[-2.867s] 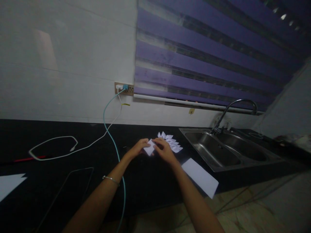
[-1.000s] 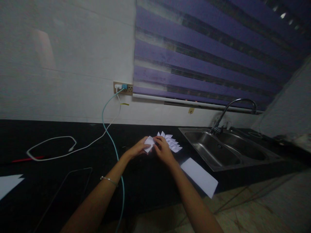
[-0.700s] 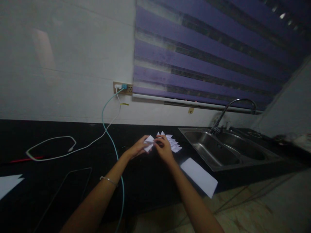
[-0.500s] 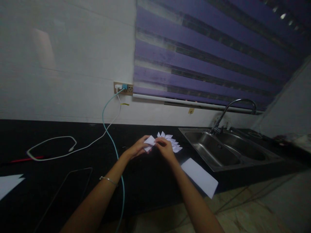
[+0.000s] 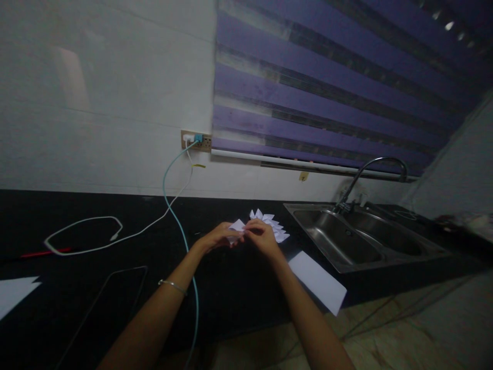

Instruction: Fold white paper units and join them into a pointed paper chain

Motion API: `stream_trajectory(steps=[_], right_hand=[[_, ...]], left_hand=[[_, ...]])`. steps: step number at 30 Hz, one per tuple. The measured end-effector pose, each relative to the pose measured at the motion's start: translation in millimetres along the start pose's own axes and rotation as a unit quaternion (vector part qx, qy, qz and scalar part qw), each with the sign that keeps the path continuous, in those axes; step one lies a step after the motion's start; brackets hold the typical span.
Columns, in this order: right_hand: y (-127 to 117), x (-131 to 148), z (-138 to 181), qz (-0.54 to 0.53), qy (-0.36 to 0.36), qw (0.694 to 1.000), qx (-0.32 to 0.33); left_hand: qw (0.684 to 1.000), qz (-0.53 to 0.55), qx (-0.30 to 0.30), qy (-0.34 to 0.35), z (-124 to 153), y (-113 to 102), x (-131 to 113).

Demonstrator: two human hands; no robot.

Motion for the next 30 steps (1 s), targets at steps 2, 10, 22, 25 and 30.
stream_trajectory(steps=[2,10,22,25,30], right_hand=[[0,1,0,-0.002,0.002,1.000,0.009],[2,4,1,-0.014,-0.002,0.999,0.039],[-3,-1,1,0.012,0.020,0.999,0.040],[-5,-2,0,0.005,0.020,0.999,0.033],[-7,-8,-1,-0.021,0.064,0.998,0.019]], left_hand=[[1.000,0.021,0.006,-0.017,0,-1,3],[0.998,-0.037,-0.019,-0.040,-2,-1,6],[0.999,-0.037,0.006,-0.003,0,0,-2],[0.999,-0.045,0.011,-0.012,-2,0,3],[0.999,-0.045,0.023,0.012,0,1,2]])
Point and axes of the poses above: each hand's wrist, its own z-axis away from the middle knuckle, its own y-axis out of the palm, x = y × z, the point moved 6 cm from there along -z, towards the middle knuckle, and after that the axes turned 7 degrees about -x, right-handed, at the moved point
